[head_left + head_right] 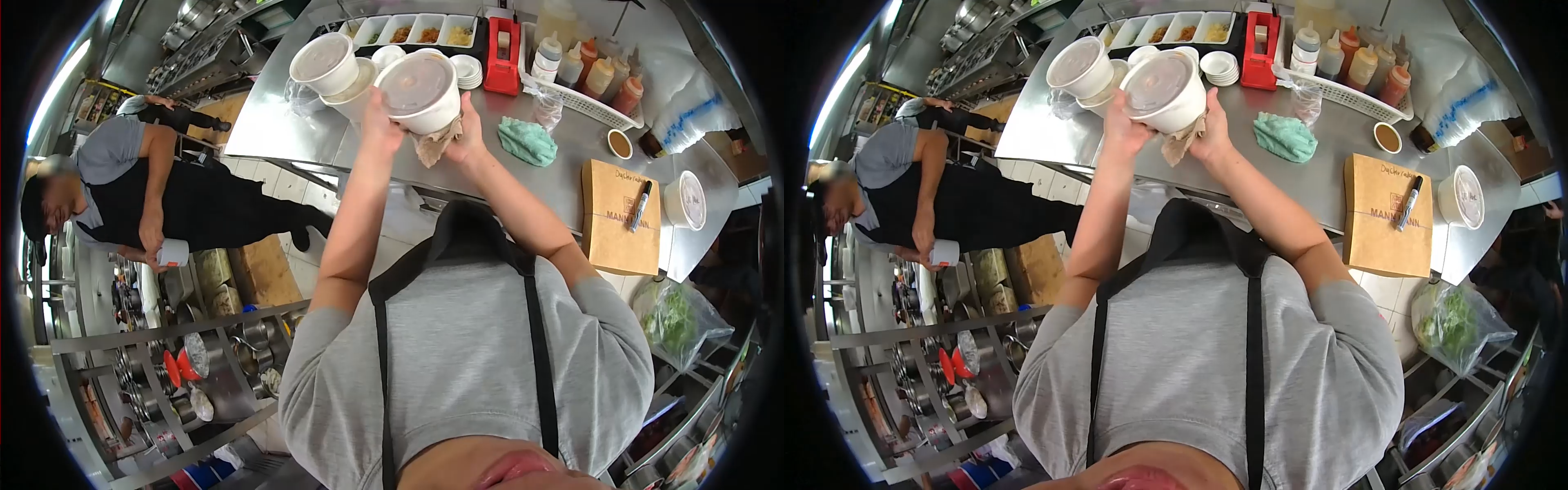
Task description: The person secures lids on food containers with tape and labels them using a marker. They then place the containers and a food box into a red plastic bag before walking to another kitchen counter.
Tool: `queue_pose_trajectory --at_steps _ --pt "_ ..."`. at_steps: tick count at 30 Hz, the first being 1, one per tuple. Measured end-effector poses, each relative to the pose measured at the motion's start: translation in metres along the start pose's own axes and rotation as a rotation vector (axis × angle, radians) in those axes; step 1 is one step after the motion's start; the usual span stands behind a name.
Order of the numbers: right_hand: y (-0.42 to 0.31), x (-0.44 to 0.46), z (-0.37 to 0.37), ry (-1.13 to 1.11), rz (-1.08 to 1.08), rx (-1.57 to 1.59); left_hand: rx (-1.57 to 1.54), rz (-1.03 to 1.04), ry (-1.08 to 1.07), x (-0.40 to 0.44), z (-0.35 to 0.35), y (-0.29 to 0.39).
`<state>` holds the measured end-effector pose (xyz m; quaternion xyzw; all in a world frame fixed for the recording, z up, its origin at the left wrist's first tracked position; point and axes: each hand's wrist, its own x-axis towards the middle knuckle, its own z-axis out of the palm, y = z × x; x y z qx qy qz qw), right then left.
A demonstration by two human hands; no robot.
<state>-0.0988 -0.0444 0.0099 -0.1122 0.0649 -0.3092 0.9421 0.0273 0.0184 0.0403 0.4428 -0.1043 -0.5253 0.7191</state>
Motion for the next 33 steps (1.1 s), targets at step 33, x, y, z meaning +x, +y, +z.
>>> queue_pose_trajectory --at_steps 33 --pt "-0.115 -0.059 -0.029 0.109 -0.677 -2.364 1.008 0.736 0.530 -0.007 -0.043 -0.047"
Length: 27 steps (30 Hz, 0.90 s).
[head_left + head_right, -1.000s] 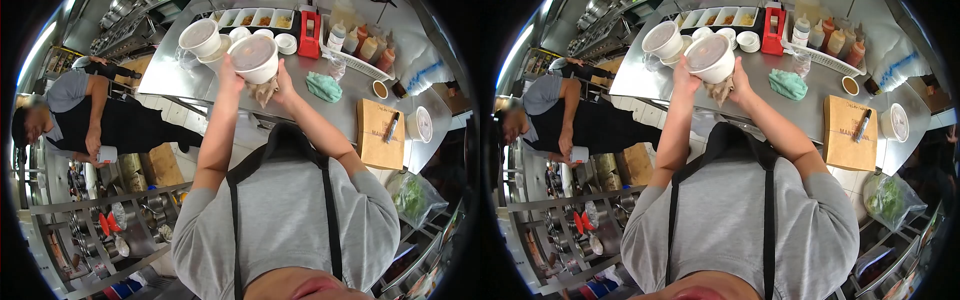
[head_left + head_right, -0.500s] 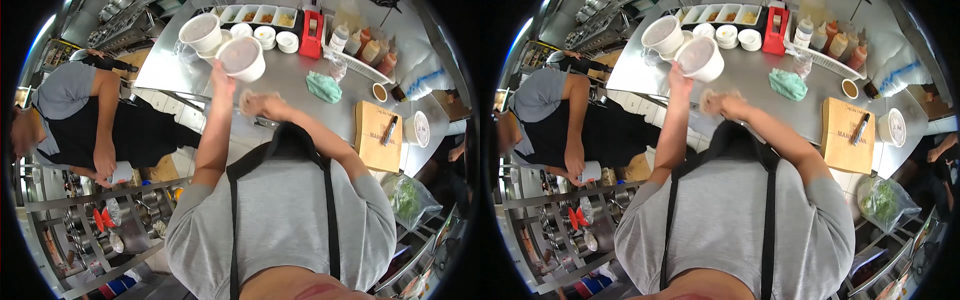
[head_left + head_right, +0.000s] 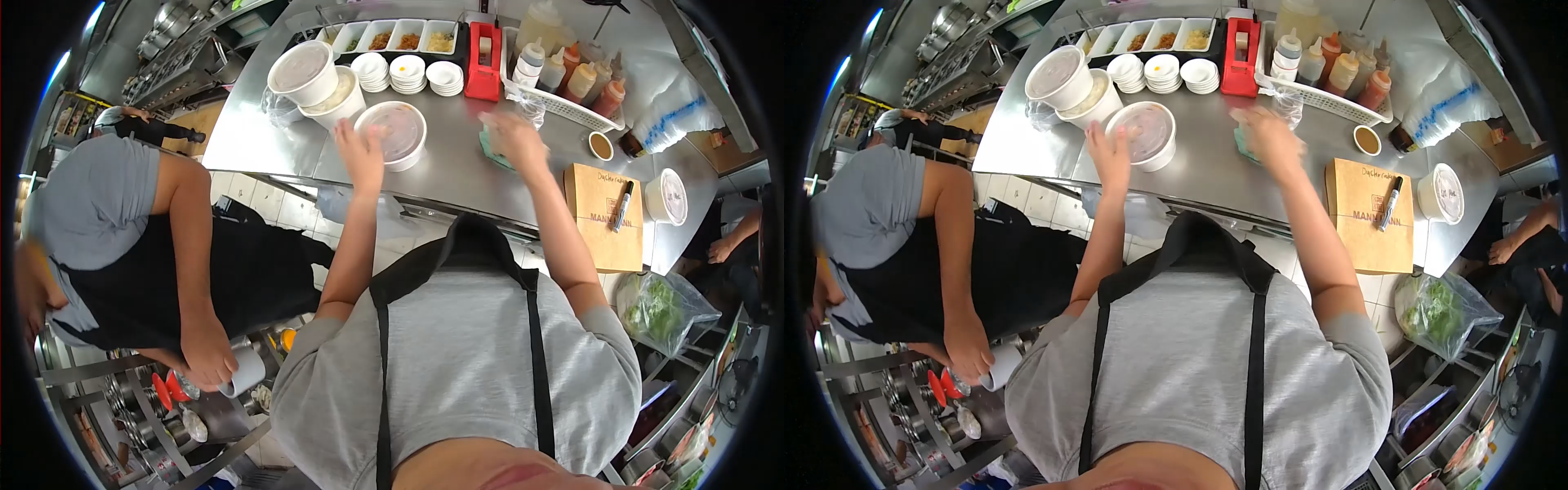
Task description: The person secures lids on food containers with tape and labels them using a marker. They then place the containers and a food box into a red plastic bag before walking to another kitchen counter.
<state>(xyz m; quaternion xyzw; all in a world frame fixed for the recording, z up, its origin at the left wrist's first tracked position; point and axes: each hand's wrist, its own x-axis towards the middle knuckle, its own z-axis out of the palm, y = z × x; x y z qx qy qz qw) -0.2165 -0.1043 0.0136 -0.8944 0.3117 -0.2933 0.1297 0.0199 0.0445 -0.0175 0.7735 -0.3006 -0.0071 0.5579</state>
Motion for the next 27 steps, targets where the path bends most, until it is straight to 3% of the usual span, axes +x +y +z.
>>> queue_pose_trajectory --at_steps 2,3,5,6,8,9,11,13,17,19,21,23,24,26,27 --pt "-0.005 0.027 0.035 0.060 -0.035 -0.069 0.529 0.332 -0.139 -0.003 0.002 0.009" --pt "0.009 0.043 0.070 0.085 -0.086 -0.099 0.531 0.334 -0.145 -0.002 0.006 0.007" --pt "0.010 0.066 0.116 -0.230 0.105 -0.159 0.661 0.301 -0.157 -0.002 0.016 0.003" --pt "0.008 0.059 0.135 -0.229 0.108 -0.160 0.661 0.302 -0.160 -0.003 0.016 0.003" --pt "0.002 0.050 0.163 -0.036 -0.156 -0.002 0.688 0.326 -0.156 0.002 0.012 0.005" --pt "-0.007 0.050 0.147 -0.035 -0.175 -0.001 0.689 0.321 -0.137 0.007 0.011 0.002" --pt "-0.029 0.035 0.079 -0.616 -0.131 0.076 0.633 0.376 -0.116 0.010 0.011 -0.009" --pt "-0.020 0.025 0.042 -0.435 -0.237 0.308 0.651 0.393 -0.121 0.007 0.010 -0.009" --pt "0.025 0.033 0.020 -0.323 -0.184 0.112 0.675 0.424 -0.120 0.006 0.010 -0.005" --pt "0.022 0.058 0.015 -0.028 -0.154 0.206 0.689 0.441 -0.123 0.009 0.011 -0.003" --pt "0.021 0.095 0.019 0.119 0.206 0.210 0.664 0.458 -0.141 0.006 0.011 -0.004" --pt "0.058 0.128 0.031 0.228 0.147 -0.022 0.619 0.475 -0.185 0.003 0.009 0.000" --pt "0.084 0.148 0.041 0.238 0.150 -0.017 0.571 0.488 -0.219 0.005 0.009 0.003" --pt "0.123 0.176 0.061 -0.233 0.268 -0.326 0.501 0.487 -0.255 0.010 0.013 0.000" --pt "0.118 0.177 0.057 -0.225 0.272 -0.320 0.423 0.469 -0.293 0.012 0.015 -0.001"
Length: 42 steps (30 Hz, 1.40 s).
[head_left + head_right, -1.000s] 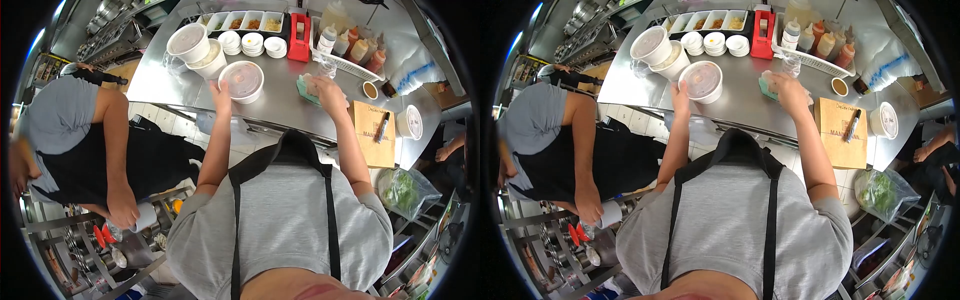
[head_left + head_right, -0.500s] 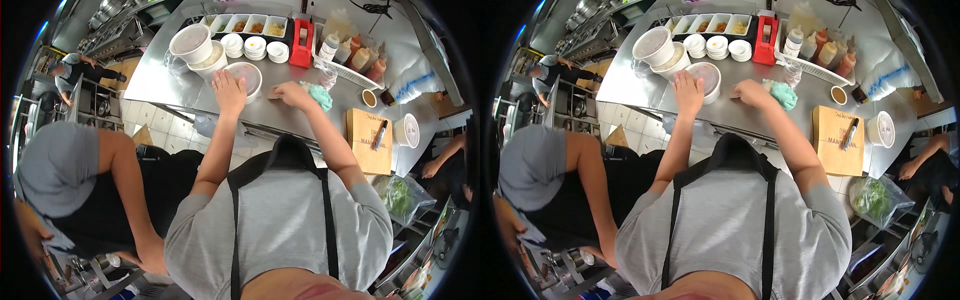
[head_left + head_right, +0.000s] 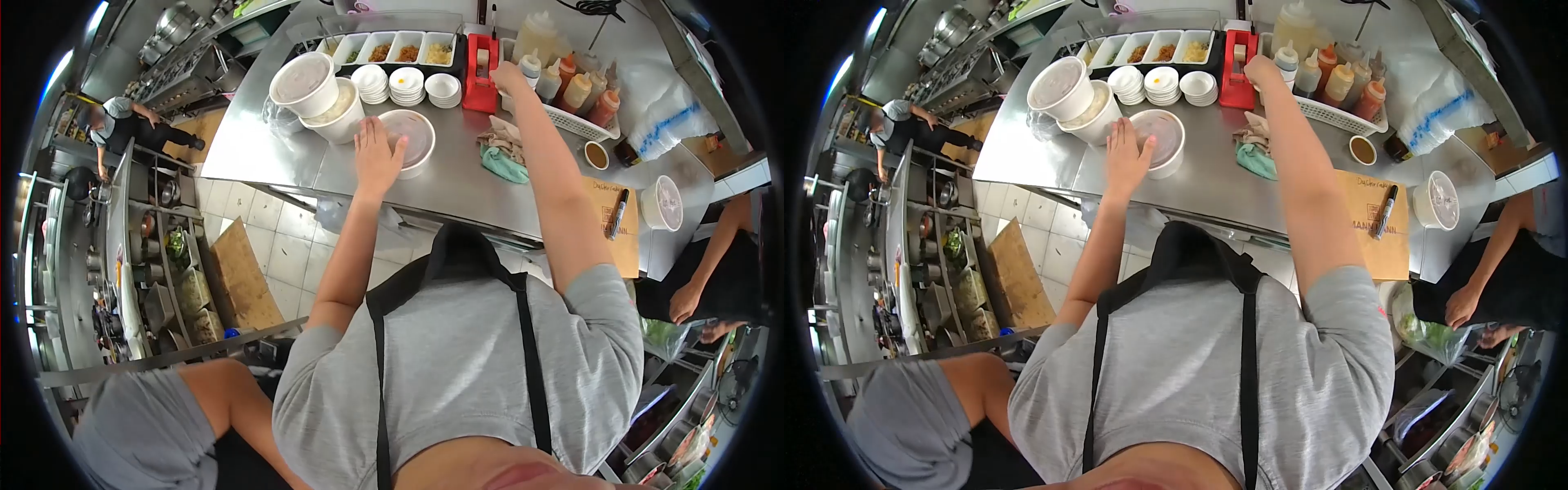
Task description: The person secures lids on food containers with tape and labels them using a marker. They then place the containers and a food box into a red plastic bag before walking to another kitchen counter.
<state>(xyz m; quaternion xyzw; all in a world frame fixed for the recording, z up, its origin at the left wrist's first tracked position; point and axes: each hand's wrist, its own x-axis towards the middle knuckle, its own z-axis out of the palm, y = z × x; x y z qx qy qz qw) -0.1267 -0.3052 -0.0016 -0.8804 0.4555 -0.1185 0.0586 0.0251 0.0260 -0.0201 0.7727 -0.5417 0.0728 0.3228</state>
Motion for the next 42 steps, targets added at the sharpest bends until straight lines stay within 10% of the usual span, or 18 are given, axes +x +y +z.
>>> queue_pose_trajectory --at_steps 5,11,15,22,39,42 --pt "-0.018 -0.010 -0.030 -0.333 0.479 0.756 -0.088 0.000 0.189 0.014 -0.008 0.043" --pt "-0.019 -0.037 -0.042 -0.284 0.390 1.356 -0.724 -0.142 -0.066 0.052 -0.002 0.094" --pt "-0.050 -0.141 -0.063 -0.101 0.256 1.323 -0.982 -0.325 -0.235 0.097 0.045 0.089" --pt "-0.082 -0.319 -0.049 -0.264 0.334 1.396 -0.416 -0.142 -0.382 0.146 0.109 0.084" --pt "-0.060 -0.299 -0.058 -0.423 0.213 1.326 -0.101 0.198 -0.259 0.160 0.107 0.082" --pt "-0.054 -0.279 -0.083 -0.457 0.137 1.229 -0.486 0.079 -0.096 0.160 0.042 0.085"
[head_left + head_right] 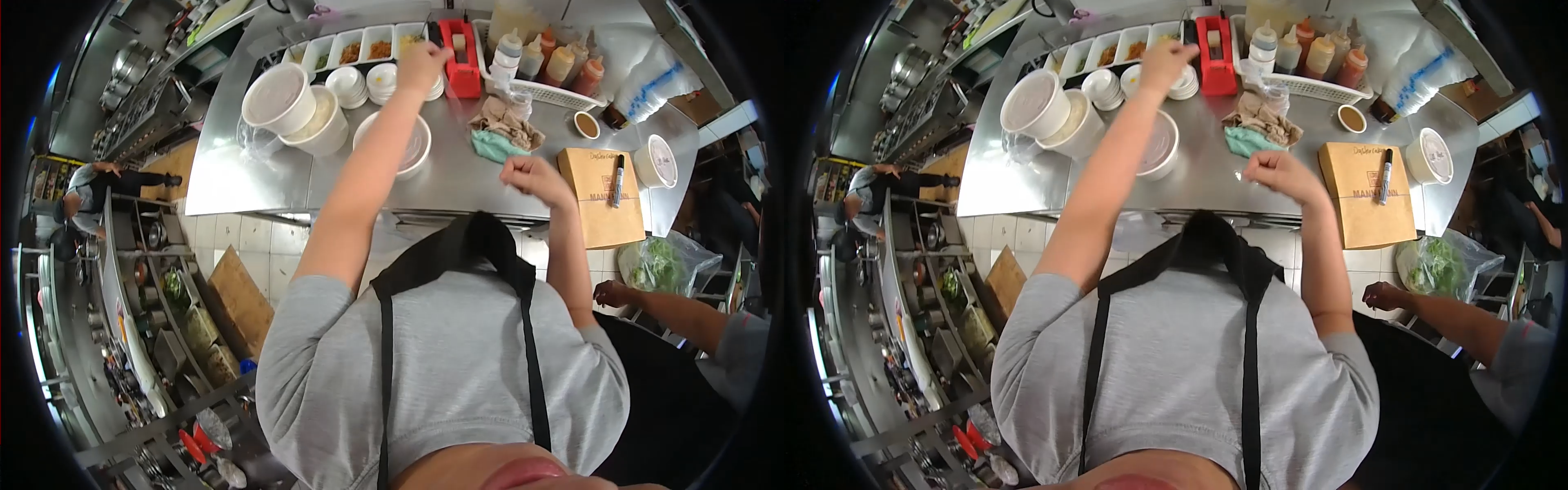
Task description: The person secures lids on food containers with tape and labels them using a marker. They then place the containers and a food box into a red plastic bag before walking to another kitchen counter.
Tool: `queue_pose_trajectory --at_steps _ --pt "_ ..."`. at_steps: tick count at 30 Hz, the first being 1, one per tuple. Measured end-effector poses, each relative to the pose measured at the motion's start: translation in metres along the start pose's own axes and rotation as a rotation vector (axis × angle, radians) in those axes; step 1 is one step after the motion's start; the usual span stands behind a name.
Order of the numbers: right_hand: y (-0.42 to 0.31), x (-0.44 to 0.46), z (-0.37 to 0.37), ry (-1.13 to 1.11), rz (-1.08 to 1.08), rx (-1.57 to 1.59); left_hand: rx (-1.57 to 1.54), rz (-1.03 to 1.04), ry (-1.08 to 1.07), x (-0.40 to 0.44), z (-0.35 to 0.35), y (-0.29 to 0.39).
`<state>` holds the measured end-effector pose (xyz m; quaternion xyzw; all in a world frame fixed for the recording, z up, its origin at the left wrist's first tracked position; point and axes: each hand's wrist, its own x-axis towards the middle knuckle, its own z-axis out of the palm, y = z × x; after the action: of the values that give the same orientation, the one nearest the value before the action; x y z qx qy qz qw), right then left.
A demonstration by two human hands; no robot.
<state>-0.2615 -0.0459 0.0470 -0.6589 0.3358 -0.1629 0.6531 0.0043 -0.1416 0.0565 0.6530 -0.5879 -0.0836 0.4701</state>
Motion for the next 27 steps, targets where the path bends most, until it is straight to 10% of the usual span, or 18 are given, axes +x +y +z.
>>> queue_pose_trajectory --at_steps 5,10,14,16,20,27 --pt "-0.031 0.059 -0.035 -0.183 -0.151 -0.297 -0.747 -0.060 0.505 -0.077 -0.099 0.038" --pt "-0.045 0.160 -0.032 -0.493 -0.055 -0.589 -0.668 -0.147 0.833 -0.147 -0.099 -0.014" --pt "-0.029 0.214 -0.003 -0.692 0.260 -0.831 -0.392 -0.350 0.808 -0.183 -0.076 -0.083" --pt "0.002 0.240 0.006 -0.721 0.247 -0.749 -0.625 -0.720 0.846 -0.185 -0.063 -0.084" --pt "0.014 0.237 0.023 -0.758 0.118 -0.543 -0.891 -0.806 0.795 -0.187 -0.062 -0.082" --pt "0.024 0.235 0.033 -0.460 -0.030 -0.839 0.045 -0.690 0.544 -0.192 -0.056 -0.096"
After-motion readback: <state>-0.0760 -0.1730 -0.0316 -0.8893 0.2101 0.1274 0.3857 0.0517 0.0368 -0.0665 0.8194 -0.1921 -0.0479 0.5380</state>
